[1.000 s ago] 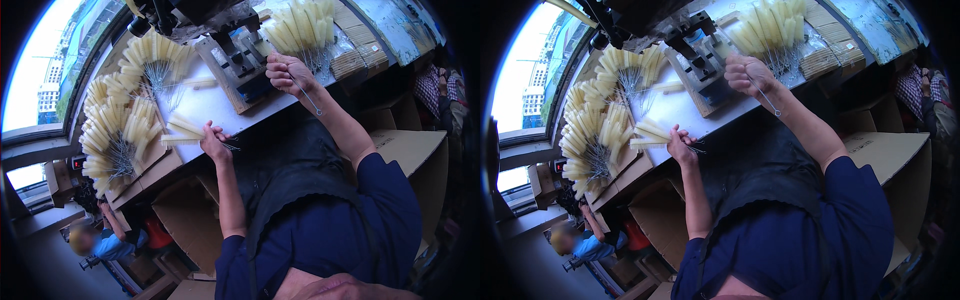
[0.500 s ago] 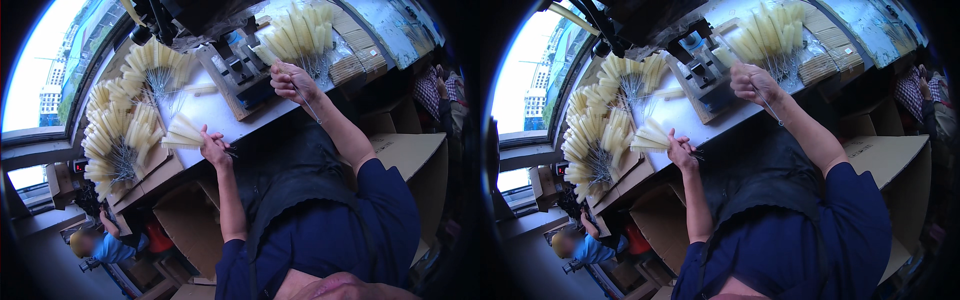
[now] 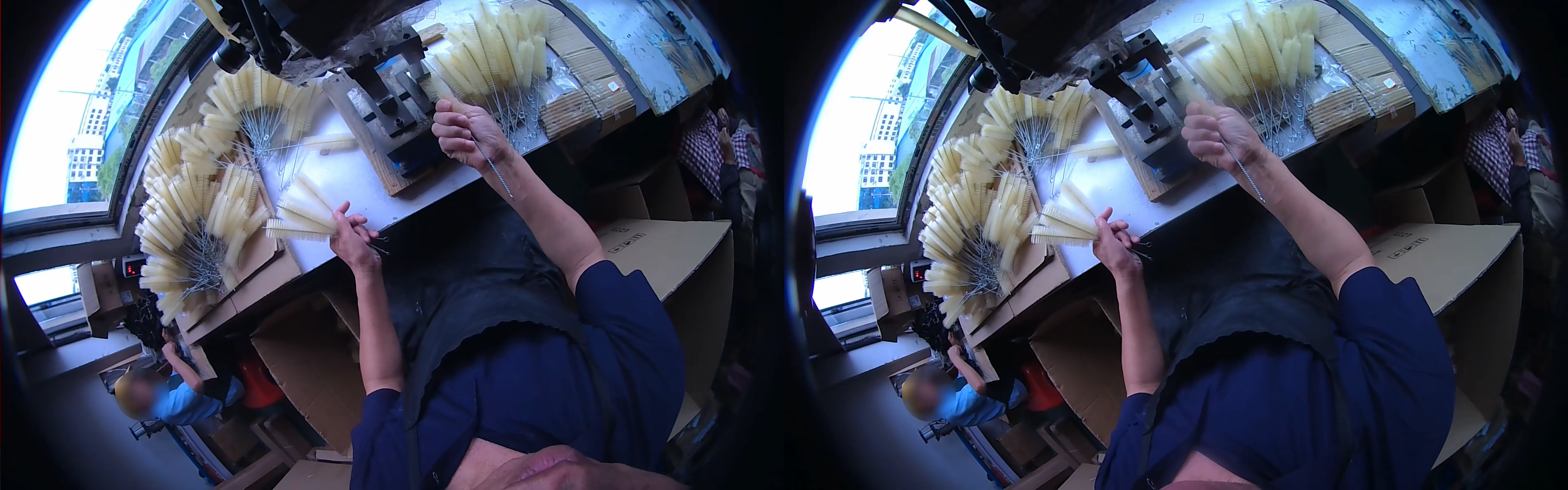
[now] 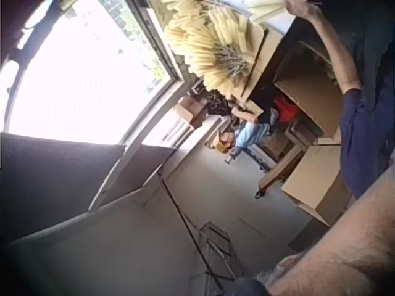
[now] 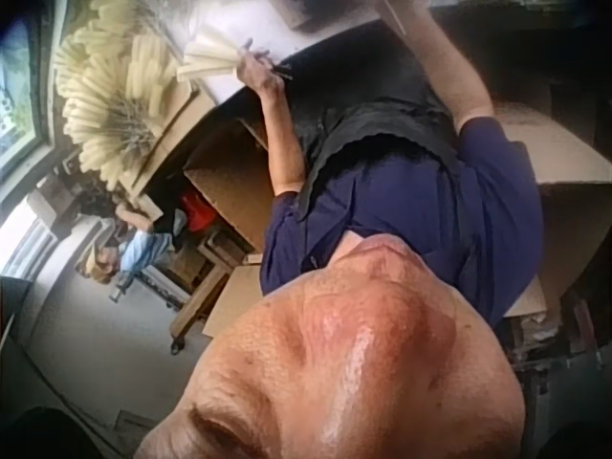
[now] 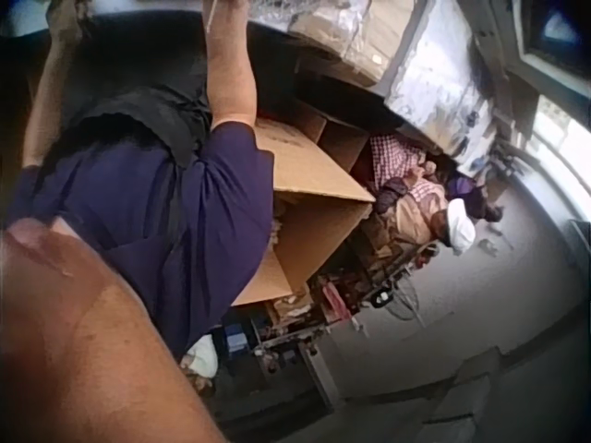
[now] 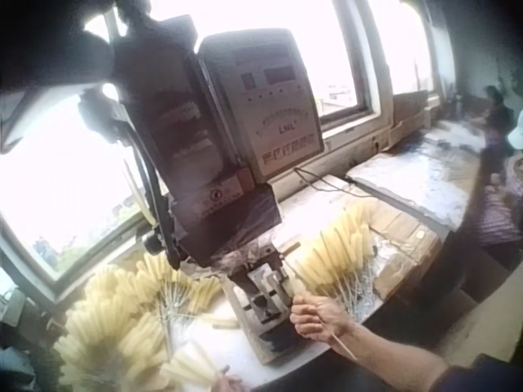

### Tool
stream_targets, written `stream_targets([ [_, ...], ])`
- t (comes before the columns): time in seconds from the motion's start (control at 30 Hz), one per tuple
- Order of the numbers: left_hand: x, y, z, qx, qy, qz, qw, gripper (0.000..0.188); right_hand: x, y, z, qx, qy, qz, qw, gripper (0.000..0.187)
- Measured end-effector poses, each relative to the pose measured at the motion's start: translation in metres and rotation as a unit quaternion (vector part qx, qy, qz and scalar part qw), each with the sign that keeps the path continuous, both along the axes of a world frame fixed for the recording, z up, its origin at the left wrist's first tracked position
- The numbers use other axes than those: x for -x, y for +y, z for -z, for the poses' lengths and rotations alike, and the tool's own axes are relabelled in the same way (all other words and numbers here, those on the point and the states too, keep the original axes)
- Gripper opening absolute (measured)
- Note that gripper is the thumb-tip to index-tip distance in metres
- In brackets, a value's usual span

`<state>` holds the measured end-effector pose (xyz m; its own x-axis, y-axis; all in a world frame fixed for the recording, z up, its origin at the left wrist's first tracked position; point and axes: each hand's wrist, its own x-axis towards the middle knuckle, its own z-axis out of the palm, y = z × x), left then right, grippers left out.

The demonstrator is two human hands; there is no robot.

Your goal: Assembling and crimping wire brushes using a specialized machine.

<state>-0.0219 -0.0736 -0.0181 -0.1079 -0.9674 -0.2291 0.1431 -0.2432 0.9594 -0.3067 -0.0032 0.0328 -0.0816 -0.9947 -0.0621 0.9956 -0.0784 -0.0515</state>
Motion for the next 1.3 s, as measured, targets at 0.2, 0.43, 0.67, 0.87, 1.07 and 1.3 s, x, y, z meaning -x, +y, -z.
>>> stream_targets([
  [0.2, 0.000, -0.001, -0.001, 0.006, 0.009, -0.003, 1.000, 0.041, 0.002, 0.003, -0.011, -0.064, 0.064, 0.002, 0.996, 0.026],
  [0.43, 0.000, 0.000, -0.004, -0.002, 0.021, -0.010, 1.000, 0.040, -0.006, 0.006, -0.023, -0.123, 0.170, 0.012, 0.978, 0.026],
  [0.67, 0.003, 0.002, -0.002, -0.008, 0.020, -0.007, 1.000, 0.038, -0.005, 0.006, -0.024, -0.173, 0.226, 0.033, 0.958, 0.029],
  [0.87, 0.007, -0.001, -0.001, 0.006, 0.024, 0.005, 1.000, 0.038, 0.001, 0.005, -0.027, -0.187, 0.223, 0.036, 0.956, 0.028],
  [1.07, -0.008, -0.004, 0.000, -0.020, 0.029, -0.026, 0.999, 0.037, -0.002, -0.001, -0.023, -0.138, 0.247, 0.021, 0.959, 0.026],
  [1.3, 0.007, -0.001, 0.011, -0.013, 0.067, -0.009, 0.998, 0.036, 0.127, 0.008, 0.003, -0.300, 0.804, 0.168, 0.486, 0.054],
])
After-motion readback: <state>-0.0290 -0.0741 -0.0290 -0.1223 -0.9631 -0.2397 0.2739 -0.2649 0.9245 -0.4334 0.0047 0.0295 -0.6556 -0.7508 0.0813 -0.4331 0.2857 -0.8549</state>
